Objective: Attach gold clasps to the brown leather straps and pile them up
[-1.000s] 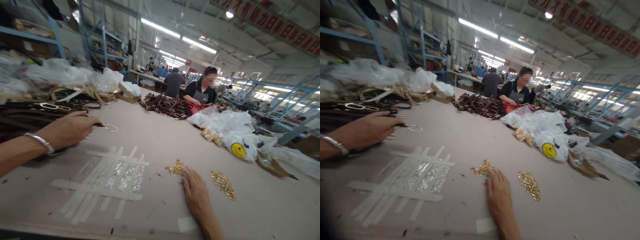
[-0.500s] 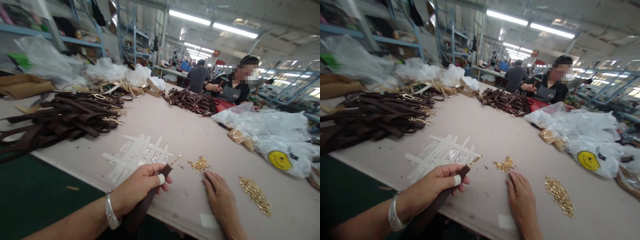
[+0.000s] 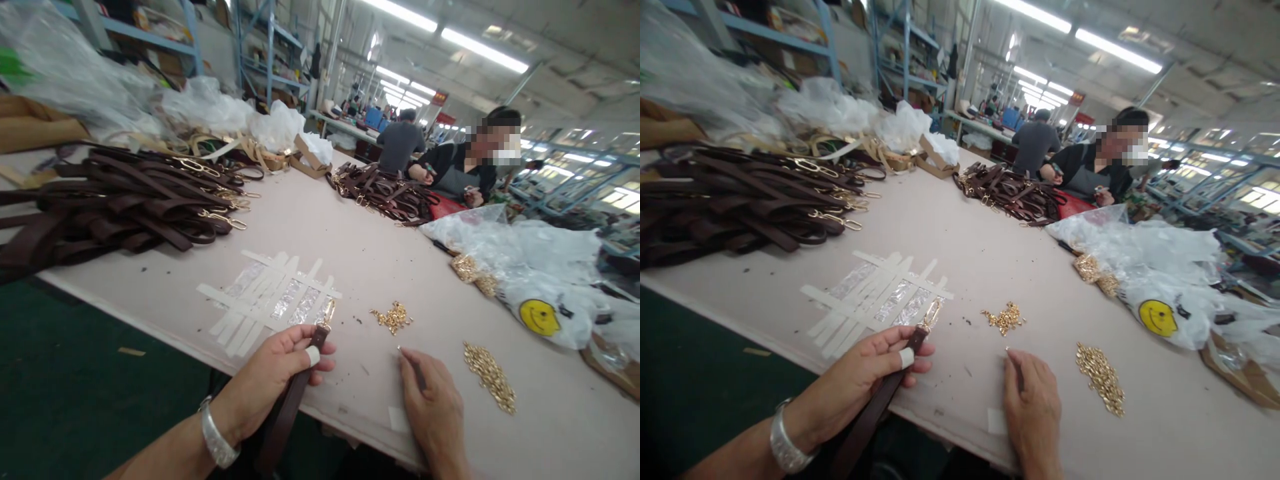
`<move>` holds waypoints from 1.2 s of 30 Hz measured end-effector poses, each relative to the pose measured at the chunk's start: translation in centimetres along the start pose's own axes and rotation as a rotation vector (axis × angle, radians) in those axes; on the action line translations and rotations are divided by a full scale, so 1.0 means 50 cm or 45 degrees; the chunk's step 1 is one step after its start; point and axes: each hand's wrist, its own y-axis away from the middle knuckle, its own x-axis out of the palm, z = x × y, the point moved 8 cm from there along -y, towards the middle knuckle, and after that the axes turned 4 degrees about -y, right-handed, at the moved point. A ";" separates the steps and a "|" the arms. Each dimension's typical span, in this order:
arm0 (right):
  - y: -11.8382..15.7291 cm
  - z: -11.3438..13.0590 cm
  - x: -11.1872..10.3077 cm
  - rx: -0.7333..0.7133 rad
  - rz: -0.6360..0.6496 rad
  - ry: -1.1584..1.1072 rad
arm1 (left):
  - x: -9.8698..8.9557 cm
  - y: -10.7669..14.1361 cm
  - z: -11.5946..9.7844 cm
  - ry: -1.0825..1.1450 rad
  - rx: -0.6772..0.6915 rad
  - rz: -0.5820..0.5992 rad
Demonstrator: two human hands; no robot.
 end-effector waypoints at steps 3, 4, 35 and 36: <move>0.009 -0.001 -0.001 0.011 0.044 0.021 | -0.002 0.002 0.003 0.004 -0.010 0.015; 0.011 -0.002 0.002 0.005 0.077 0.037 | -0.002 0.002 0.004 0.002 -0.012 0.016; 0.048 0.139 0.064 0.737 0.356 -1.225 | 0.097 0.027 0.028 -0.352 0.310 0.255; 0.049 0.140 0.061 0.723 0.336 -1.207 | 0.098 0.028 0.029 -0.352 0.309 0.260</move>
